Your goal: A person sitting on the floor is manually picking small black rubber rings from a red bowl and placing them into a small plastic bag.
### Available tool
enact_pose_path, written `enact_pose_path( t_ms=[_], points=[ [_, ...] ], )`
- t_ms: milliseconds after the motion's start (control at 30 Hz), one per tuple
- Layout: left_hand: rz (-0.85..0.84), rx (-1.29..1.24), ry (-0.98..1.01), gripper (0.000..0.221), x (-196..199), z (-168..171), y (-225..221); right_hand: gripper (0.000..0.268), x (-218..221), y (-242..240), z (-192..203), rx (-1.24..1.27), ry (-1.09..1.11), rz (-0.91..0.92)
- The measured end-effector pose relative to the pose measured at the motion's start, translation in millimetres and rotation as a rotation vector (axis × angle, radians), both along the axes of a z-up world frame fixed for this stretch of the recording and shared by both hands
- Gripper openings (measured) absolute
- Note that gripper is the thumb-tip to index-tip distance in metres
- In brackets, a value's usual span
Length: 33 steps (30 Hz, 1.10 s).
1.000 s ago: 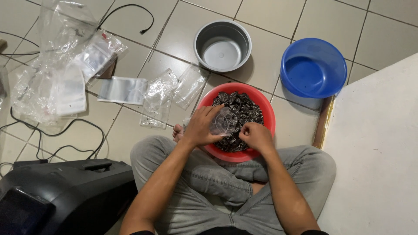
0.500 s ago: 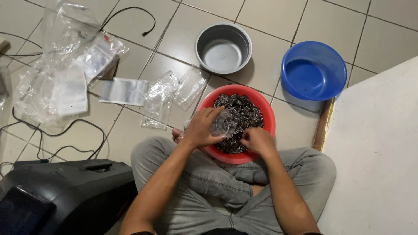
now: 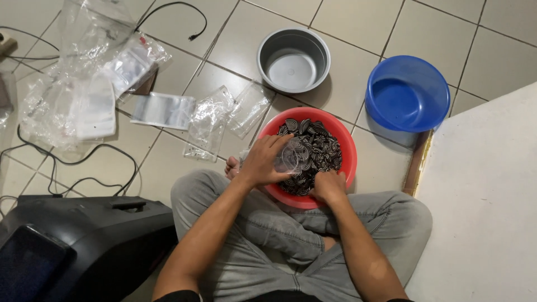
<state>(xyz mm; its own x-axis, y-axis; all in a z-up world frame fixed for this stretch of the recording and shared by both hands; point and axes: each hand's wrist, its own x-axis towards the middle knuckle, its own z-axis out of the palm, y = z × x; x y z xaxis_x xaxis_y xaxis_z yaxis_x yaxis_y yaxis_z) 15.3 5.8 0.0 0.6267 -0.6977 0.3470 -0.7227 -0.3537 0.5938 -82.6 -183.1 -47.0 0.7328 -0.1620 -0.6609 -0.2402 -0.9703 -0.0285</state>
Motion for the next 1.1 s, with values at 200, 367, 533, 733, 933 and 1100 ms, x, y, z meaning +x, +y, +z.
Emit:
enact_pose_path(
  t_ms=[200, 367, 533, 733, 933, 1100],
  points=[
    [-0.003, 0.0, 0.001, 0.092, 1.5, -5.2, 0.3, 0.036, 0.4, 2.0, 3.1, 0.021, -0.023, 0.006],
    [-0.001, 0.002, 0.008, 0.093, 1.3, -9.4, -0.4, 0.033, -1.7, -1.0, -12.2, -0.003, -0.056, 0.035],
    [0.0, 0.007, 0.003, 0.091, 3.0, -14.4, -1.1, 0.028, -3.5, -11.6, -14.7, 0.013, -0.106, 0.054],
    [0.029, 0.064, 0.015, 0.094, 2.3, -13.0, -0.7, 0.025, -5.0, -23.3, 55.8, 0.368, -0.288, -0.206],
    [-0.048, -0.067, 0.046, 0.085, 3.2, -10.7, -0.5, 0.019, -8.0, -49.8, -2.9, 0.777, -0.944, -0.359],
    [-0.024, 0.006, -0.054, 0.094, 5.2, -18.1, -3.4, 0.015, -5.0, -38.0, -10.7, 1.135, -1.314, -0.392]
  ],
)
